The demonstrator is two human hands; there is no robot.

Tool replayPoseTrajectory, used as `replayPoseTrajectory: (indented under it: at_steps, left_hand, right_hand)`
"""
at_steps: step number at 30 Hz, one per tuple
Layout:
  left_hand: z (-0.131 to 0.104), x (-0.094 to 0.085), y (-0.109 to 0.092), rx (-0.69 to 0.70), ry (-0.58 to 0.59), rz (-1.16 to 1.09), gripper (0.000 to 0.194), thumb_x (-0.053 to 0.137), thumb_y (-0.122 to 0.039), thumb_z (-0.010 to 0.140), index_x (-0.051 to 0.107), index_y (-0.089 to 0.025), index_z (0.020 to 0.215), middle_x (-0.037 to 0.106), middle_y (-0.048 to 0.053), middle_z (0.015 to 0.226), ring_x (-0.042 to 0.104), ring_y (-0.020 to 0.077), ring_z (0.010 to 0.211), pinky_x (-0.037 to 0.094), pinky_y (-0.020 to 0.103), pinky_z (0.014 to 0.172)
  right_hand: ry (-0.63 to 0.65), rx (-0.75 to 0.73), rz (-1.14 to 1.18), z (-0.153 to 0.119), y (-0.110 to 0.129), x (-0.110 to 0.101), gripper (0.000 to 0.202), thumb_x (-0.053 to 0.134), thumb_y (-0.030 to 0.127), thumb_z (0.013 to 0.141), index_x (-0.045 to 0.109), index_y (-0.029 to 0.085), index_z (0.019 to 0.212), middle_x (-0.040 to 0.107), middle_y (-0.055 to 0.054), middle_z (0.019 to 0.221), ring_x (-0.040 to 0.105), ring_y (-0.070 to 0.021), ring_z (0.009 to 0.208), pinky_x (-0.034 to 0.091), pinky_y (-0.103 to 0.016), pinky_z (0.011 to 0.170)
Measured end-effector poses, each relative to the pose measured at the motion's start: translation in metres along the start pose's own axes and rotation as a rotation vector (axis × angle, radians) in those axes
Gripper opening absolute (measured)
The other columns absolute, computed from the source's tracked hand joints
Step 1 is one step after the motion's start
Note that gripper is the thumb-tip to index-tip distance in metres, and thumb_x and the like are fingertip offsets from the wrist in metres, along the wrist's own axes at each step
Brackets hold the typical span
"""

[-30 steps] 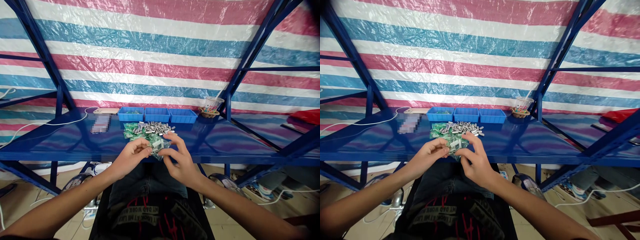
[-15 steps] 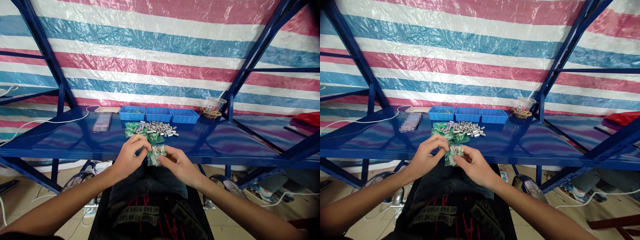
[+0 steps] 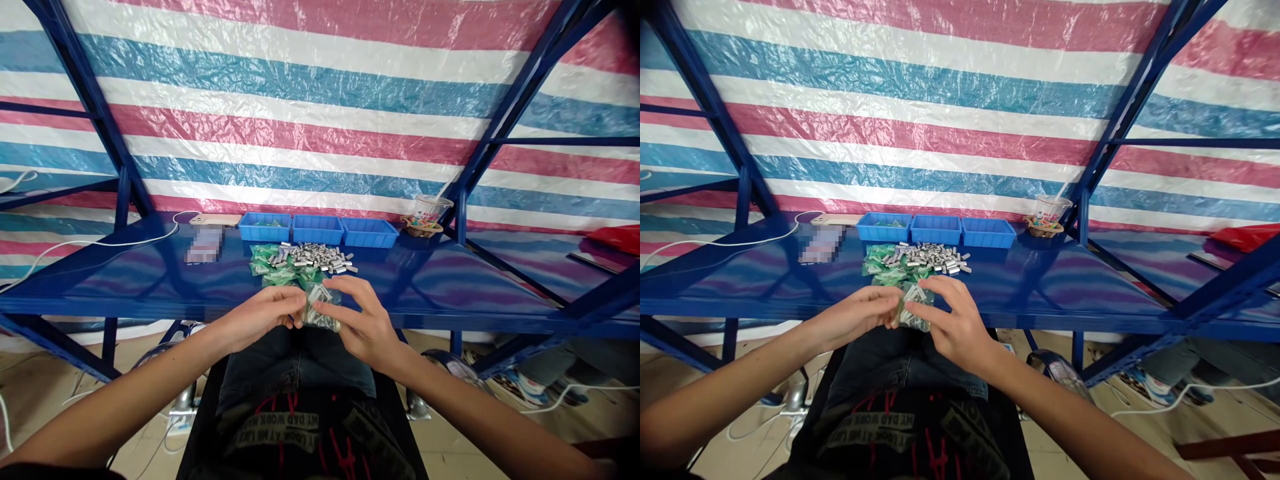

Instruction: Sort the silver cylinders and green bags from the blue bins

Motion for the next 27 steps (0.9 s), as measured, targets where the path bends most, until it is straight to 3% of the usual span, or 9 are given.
replayPoseTrajectory:
  at_steps: [4,9,11,13,16,18,20,23,27]
  left_hand:
    - [0.000,-0.020,-0.023,0.203,-0.182,0.348,0.016,0.059,-0.034,0.082,0.061,-0.018,0.084,0.057,-0.001,0.071,0.053,0.0113,0.066,0.041,0.023,0.062]
    - [-0.020,-0.068,-0.104,0.675,-0.730,0.944,0.013,0.055,-0.029,0.082,0.062,-0.017,0.084,0.063,0.000,0.073,0.055,0.0123,0.066,0.043,0.024,0.066]
    - [-0.015,-0.093,-0.129,0.699,-0.885,1.040,0.017,0.053,-0.029,0.083,0.063,-0.017,0.088,0.066,0.001,0.079,0.057,0.0130,0.068,0.044,0.024,0.067]
    - [0.004,-0.119,-0.144,0.601,-0.951,1.145,0.024,0.047,-0.030,0.086,0.063,-0.014,0.096,0.067,0.005,0.085,0.060,0.0159,0.072,0.046,0.026,0.069]
    - [0.047,-0.136,-0.137,0.327,-0.821,1.474,0.041,0.046,-0.034,0.086,0.057,-0.006,0.115,0.065,0.017,0.106,0.058,0.0287,0.100,0.043,0.038,0.087]
    - [0.064,-0.132,-0.121,0.273,-0.716,1.568,0.058,0.052,-0.042,0.082,0.051,0.000,0.123,0.056,0.025,0.122,0.046,0.0380,0.116,0.036,0.046,0.096]
    - [0.075,-0.113,-0.094,0.254,-0.493,1.618,0.065,0.048,-0.047,0.084,0.046,-0.001,0.130,0.050,0.025,0.129,0.041,0.0389,0.121,0.034,0.046,0.098]
    - [0.076,-0.079,-0.056,0.220,-0.200,1.558,0.053,0.041,-0.048,0.088,0.055,-0.013,0.124,0.060,0.016,0.118,0.052,0.0327,0.111,0.040,0.040,0.092]
    - [0.065,-0.049,-0.052,0.313,-0.168,1.481,0.038,0.041,-0.044,0.089,0.064,-0.019,0.104,0.065,0.010,0.104,0.057,0.0280,0.100,0.043,0.036,0.082]
  right_hand:
    - [0.038,0.103,-0.060,-0.003,-0.009,0.007,0.041,0.047,0.003,0.082,0.059,0.026,0.114,0.040,-0.012,0.132,0.041,-0.0272,0.124,0.046,-0.046,0.092]
    - [0.098,0.310,-0.044,-0.009,-0.033,0.019,0.028,0.053,0.019,0.086,0.058,0.025,0.113,0.038,-0.012,0.132,0.038,-0.0294,0.125,0.047,-0.046,0.091]
    - [0.148,0.352,-0.048,-0.011,-0.039,0.025,0.024,0.052,0.023,0.087,0.059,0.025,0.110,0.038,-0.012,0.131,0.038,-0.0300,0.124,0.046,-0.047,0.091]
    - [0.197,0.388,-0.048,-0.013,-0.045,0.030,0.023,0.052,0.025,0.088,0.060,0.024,0.109,0.039,-0.013,0.130,0.039,-0.0303,0.123,0.045,-0.048,0.091]
    - [0.248,0.418,-0.060,-0.016,-0.055,0.035,0.022,0.051,0.028,0.088,0.061,0.024,0.107,0.042,-0.013,0.127,0.040,-0.0300,0.122,0.043,-0.049,0.094]
    - [0.272,0.425,-0.087,-0.018,-0.064,0.036,0.022,0.051,0.028,0.088,0.061,0.023,0.107,0.045,-0.013,0.123,0.042,-0.0298,0.119,0.042,-0.051,0.094]
    - [0.286,0.441,-0.114,-0.020,-0.076,0.036,0.022,0.052,0.028,0.087,0.061,0.022,0.106,0.050,-0.013,0.116,0.045,-0.0294,0.114,0.043,-0.051,0.093]
    - [0.279,0.473,-0.132,-0.023,-0.088,0.036,0.021,0.054,0.028,0.085,0.062,0.021,0.103,0.054,-0.012,0.106,0.049,-0.0278,0.107,0.044,-0.049,0.091]
    - [0.309,0.441,-0.161,-0.023,-0.084,0.039,0.025,0.053,0.028,0.086,0.060,0.020,0.109,0.055,-0.012,0.107,0.049,-0.0279,0.106,0.044,-0.048,0.090]
Point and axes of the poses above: each hand's wrist, its own z-axis towards the middle knuckle, its own x-axis out of the palm, y = z × x, the point moved 9 cm from there along z, towards the middle knuckle
